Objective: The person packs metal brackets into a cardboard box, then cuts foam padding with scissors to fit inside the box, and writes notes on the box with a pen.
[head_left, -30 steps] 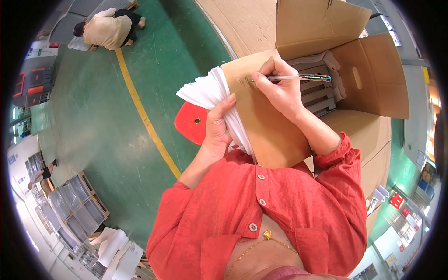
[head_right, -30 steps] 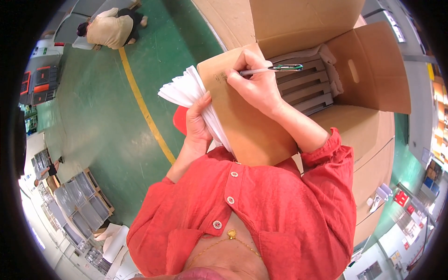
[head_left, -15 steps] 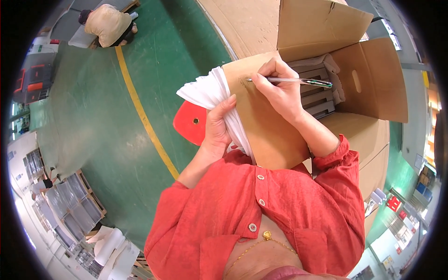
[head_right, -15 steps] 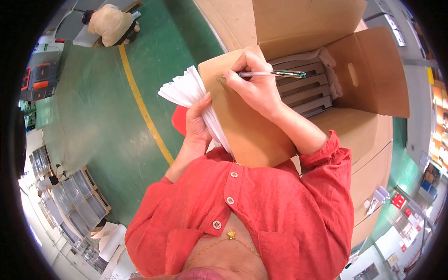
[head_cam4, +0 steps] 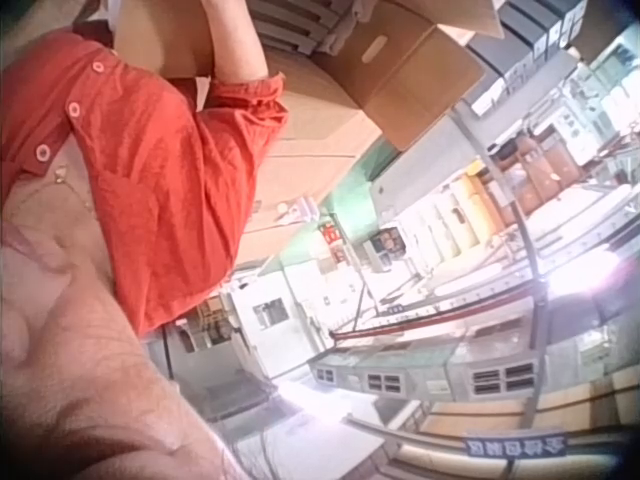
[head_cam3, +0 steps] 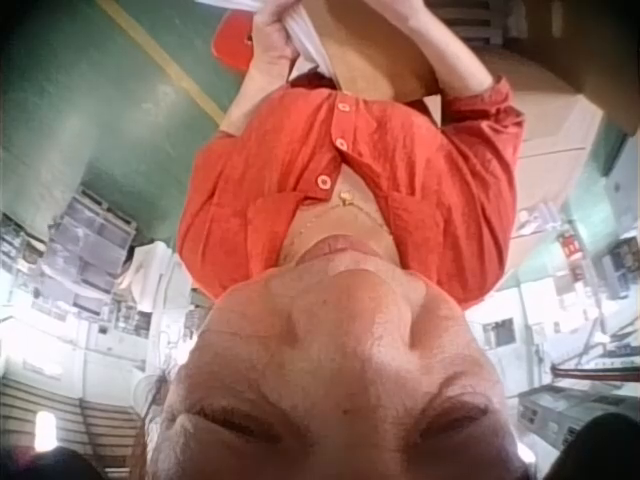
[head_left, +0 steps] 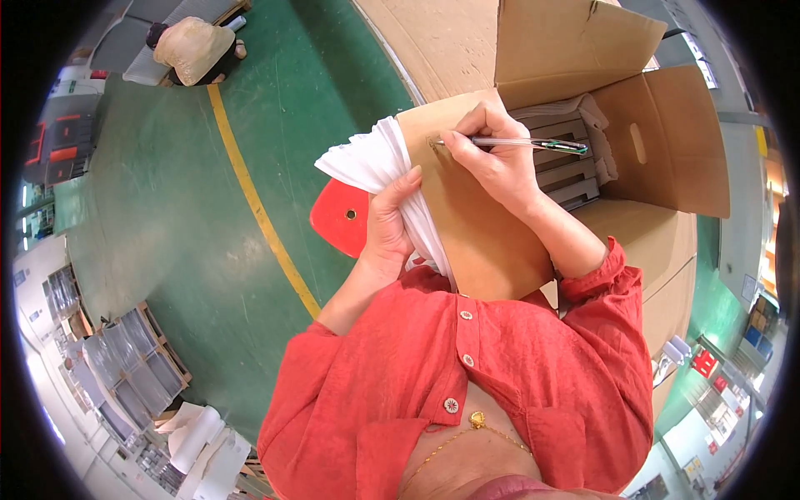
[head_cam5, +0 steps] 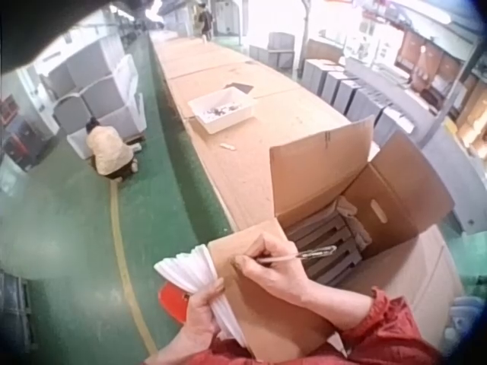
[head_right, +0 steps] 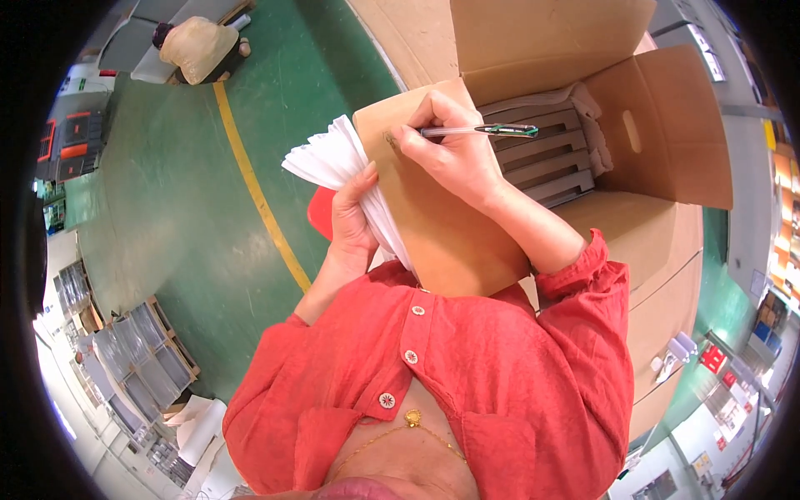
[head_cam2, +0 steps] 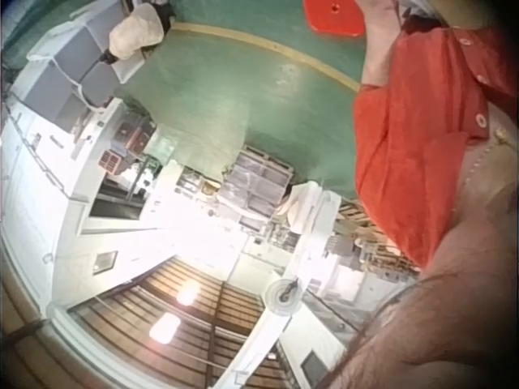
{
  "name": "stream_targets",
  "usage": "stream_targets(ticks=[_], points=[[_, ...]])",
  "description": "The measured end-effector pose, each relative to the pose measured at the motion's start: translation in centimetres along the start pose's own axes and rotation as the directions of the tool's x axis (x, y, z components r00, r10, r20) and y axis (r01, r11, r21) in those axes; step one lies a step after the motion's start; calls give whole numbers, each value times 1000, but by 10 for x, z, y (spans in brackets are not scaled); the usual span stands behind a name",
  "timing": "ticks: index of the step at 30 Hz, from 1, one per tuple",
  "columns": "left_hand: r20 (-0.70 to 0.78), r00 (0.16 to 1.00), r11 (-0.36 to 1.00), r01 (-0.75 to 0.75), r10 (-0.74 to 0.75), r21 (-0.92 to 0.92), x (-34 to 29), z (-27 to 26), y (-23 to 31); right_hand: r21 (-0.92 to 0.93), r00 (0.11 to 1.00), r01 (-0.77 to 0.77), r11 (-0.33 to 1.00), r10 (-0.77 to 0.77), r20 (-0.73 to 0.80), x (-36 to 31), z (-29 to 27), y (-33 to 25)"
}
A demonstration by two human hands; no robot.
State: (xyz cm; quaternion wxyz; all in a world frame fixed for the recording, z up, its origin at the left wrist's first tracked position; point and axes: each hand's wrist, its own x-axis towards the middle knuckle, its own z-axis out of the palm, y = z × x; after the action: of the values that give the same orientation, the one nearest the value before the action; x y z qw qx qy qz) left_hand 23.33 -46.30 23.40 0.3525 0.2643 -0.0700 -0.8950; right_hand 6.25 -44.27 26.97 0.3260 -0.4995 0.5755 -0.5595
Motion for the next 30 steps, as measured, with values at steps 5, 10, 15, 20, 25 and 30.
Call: stream_targets(ticks=[5, 10, 15, 20, 25, 30], points=[[3, 1000, 1000, -3, 3, 5, 0, 0, 1, 40, 1000, -15, 999, 15, -3, 0, 0, 0], [17, 1000, 1000, 5, -5, -4, 1, 0, 1, 36, 999, 23, 999, -24, 27, 0, -1, 1], [24, 1000, 1000, 0, 0, 14, 2, 1, 1, 46, 999, 21, 999, -20, -40, -1, -3, 7], [-21, 1000, 1000, -3, 3, 30, 0, -4, 0, 140, 938, -67, 988, 110, -330, 7, -13, 8], [-58, 998, 995, -26, 32, 92, -2, -3, -1, 145, 966, -120, 982, 150, -213, 0, -17, 4], [-71, 997, 995, -16, 23, 101, 0, -4, 1, 93, 994, -28, 995, 38, -107, -5, -18, 9]])
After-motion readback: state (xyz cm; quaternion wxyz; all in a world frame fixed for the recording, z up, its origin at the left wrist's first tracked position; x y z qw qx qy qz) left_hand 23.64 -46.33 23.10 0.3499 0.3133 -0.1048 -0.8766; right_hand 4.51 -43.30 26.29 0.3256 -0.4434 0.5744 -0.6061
